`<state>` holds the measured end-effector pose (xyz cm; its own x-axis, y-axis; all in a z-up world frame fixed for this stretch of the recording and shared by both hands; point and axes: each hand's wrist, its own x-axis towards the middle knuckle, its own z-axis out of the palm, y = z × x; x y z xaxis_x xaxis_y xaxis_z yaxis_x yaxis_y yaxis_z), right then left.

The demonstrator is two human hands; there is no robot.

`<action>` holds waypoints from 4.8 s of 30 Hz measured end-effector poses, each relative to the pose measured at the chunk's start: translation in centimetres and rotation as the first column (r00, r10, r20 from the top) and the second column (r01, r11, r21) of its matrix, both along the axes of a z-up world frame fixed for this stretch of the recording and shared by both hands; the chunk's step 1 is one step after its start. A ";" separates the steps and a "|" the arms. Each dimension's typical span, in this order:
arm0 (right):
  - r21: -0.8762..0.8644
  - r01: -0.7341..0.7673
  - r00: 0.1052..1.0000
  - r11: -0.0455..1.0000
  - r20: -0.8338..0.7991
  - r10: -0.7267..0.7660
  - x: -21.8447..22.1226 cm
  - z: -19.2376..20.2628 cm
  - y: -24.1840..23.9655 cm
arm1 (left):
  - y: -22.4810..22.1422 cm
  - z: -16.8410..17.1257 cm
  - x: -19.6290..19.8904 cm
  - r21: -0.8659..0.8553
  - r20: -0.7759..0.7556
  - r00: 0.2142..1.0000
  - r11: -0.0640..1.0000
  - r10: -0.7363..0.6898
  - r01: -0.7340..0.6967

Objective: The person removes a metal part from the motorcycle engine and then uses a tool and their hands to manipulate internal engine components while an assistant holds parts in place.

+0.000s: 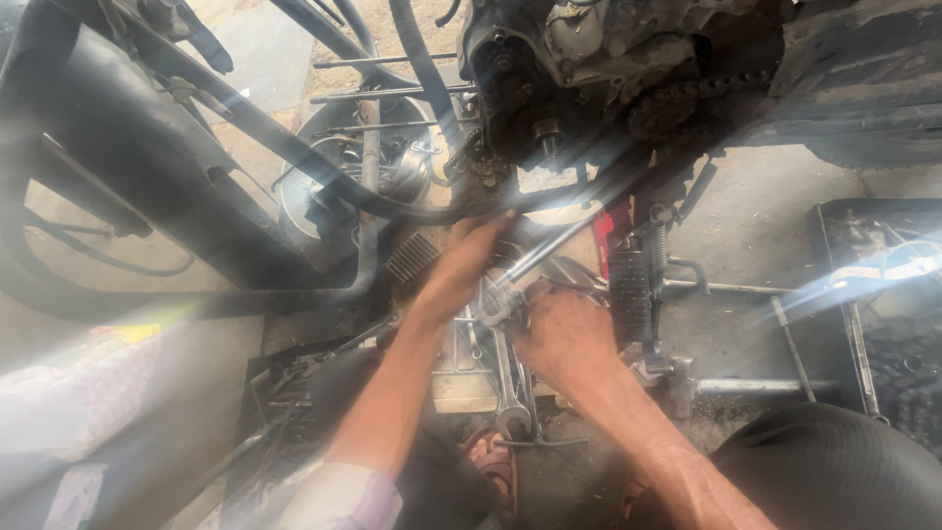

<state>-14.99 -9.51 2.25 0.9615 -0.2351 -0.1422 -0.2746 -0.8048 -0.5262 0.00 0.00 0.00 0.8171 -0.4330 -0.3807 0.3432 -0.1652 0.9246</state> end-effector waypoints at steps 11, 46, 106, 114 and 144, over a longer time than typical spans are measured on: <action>-0.118 -0.091 0.994 0.989 0.045 0.097 -0.4 -2.6 0.5 | 0.1 0.7 -0.3 0.039 0.102 0.990 0.995 -0.094 0.091; 0.099 0.200 0.958 0.975 0.190 -0.216 8.1 -36.0 -5.7 | 8.0 5.7 0.8 -0.233 0.250 0.963 0.971 0.105 -0.046; 0.999 0.047 0.963 0.006 -0.044 -0.267 2.4 9.0 -5.0 | -1.0 8.3 2.8 -0.346 0.133 0.979 0.918 -0.156 0.193; 0.997 -0.076 0.973 -0.009 0.072 -0.220 3.6 8.9 -6.0 | -3.8 7.1 3.4 -0.513 0.235 0.971 0.842 -0.046 0.165; 0.898 -0.038 0.886 0.438 0.233 -0.401 5.4 8.0 -5.4 | -7.6 5.0 6.1 -0.766 -0.090 0.996 0.641 -0.030 -0.049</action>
